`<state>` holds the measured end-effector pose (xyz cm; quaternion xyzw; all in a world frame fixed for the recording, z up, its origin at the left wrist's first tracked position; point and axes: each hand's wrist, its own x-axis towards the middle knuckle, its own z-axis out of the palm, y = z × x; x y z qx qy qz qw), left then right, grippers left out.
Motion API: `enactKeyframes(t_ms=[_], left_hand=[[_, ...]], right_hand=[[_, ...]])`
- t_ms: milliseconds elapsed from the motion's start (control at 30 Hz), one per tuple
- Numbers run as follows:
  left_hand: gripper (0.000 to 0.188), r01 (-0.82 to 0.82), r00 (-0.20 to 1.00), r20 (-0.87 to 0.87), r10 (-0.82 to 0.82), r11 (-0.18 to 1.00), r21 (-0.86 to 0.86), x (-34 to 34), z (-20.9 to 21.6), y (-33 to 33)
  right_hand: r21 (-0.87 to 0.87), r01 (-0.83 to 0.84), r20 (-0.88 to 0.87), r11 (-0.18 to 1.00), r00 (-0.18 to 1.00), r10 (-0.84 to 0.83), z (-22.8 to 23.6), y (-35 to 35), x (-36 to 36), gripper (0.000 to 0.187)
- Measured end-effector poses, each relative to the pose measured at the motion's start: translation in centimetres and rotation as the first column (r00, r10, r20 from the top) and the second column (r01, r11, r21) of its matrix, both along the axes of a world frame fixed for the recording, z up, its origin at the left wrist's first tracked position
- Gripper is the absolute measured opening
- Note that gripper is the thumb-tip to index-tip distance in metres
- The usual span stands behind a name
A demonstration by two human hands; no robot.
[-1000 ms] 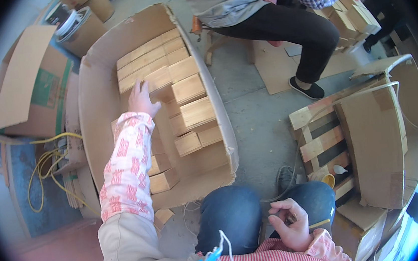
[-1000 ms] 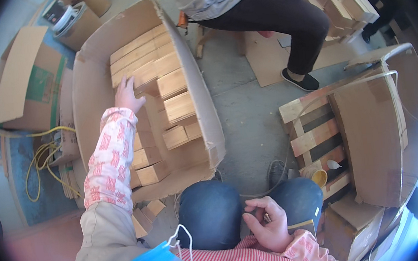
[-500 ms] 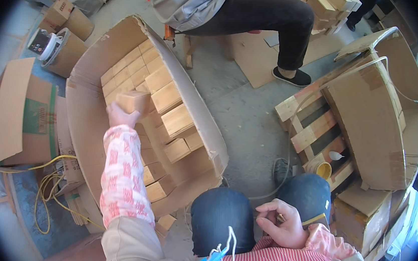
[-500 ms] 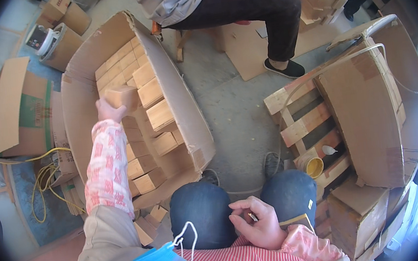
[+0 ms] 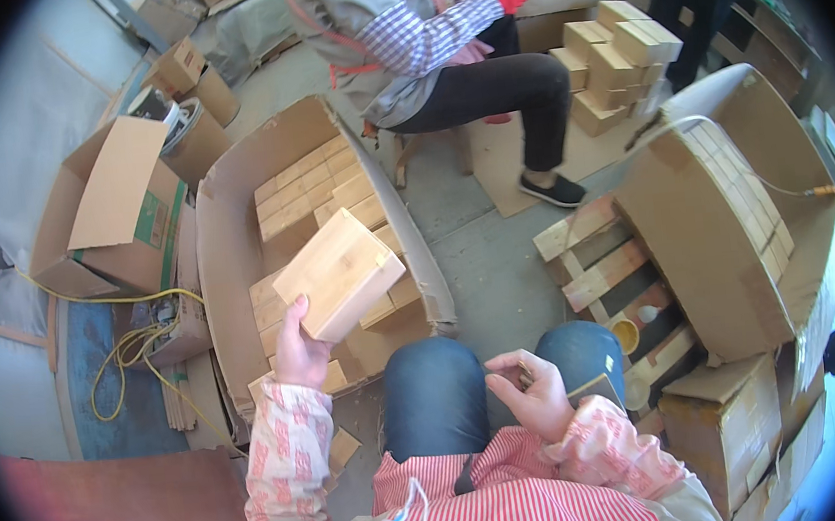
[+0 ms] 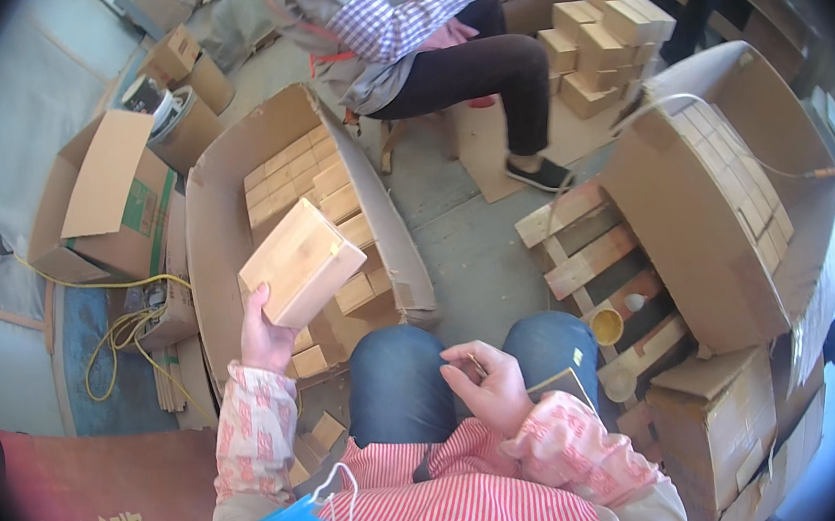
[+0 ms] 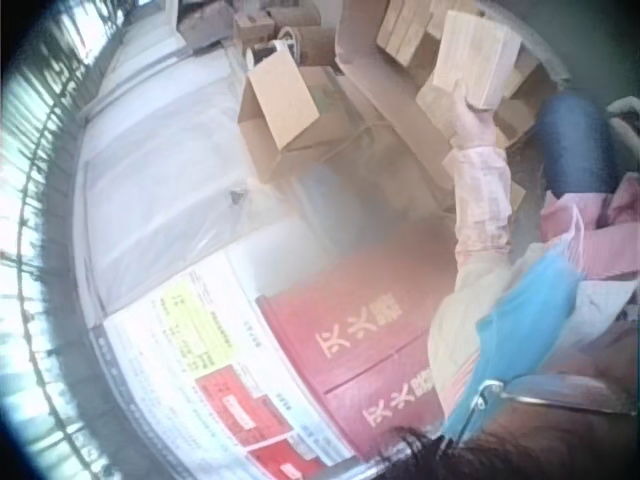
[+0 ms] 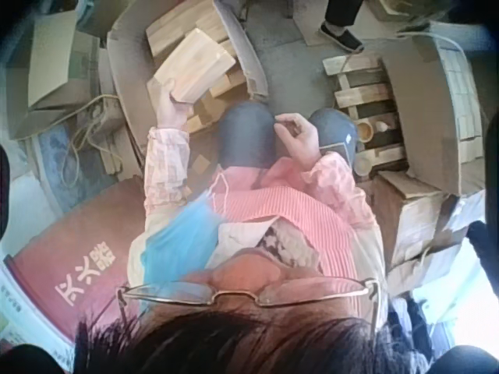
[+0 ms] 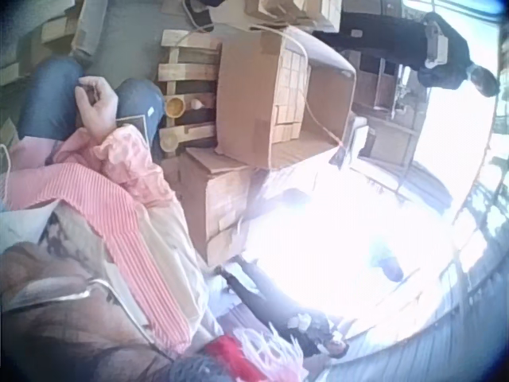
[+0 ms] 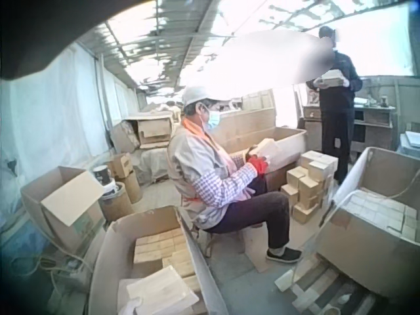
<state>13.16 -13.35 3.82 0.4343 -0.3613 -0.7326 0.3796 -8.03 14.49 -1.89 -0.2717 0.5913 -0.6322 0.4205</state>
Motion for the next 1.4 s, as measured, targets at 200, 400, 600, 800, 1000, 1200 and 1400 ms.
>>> enactKeyframes(t_ms=[200, 400, 600, 800, 1000, 1200, 1400], left_hand=[[0.068, 0.166, 0.982, -0.094, -0.163, 0.986, 0.016, -2.0, 0.9, 8.9], [0.073, 0.212, 0.964, -0.142, -0.225, 0.972, -0.104, -4.6, 1.0, 16.2], [0.078, 0.228, 0.966, -0.076, -0.247, 0.953, -0.199, -5.8, 1.3, 19.9], [0.080, 0.250, 0.964, -0.041, -0.264, 0.947, -0.203, -5.9, 1.1, 20.1], [0.076, 0.263, 0.959, -0.091, -0.269, 0.962, -0.070, -5.3, 1.0, 19.4], [0.076, 0.230, 0.968, -0.070, -0.242, 0.962, -0.146, -4.6, 1.3, 19.6], [0.072, 0.221, 0.970, -0.043, -0.237, 0.947, -0.233, -4.7, 1.1, 19.9]], right_hand=[[-0.156, 0.092, 0.107, 0.984, 0.991, -0.075, 0.0, 0.5, -0.3, 0.041], [-0.318, 0.167, 0.383, 0.933, 0.923, -0.034, 0.6, 1.1, -1.2, 0.084], [-0.340, 0.236, 0.519, 0.910, 0.854, -0.028, 1.4, 1.7, -1.9, 0.086], [-0.372, 0.250, 0.553, 0.894, 0.833, -0.003, 1.4, 1.5, -2.3, 0.081], [-0.425, 0.322, 0.565, 0.846, 0.824, -0.029, 2.8, 1.4, -2.1, 0.075], [-0.147, 0.421, 0.268, 0.895, 0.888, -0.374, 4.9, 2.7, -2.6, 0.034], [-0.101, 0.374, 0.125, 0.922, 0.924, -0.361, 8.2, 3.5, -2.7, 0.015]])
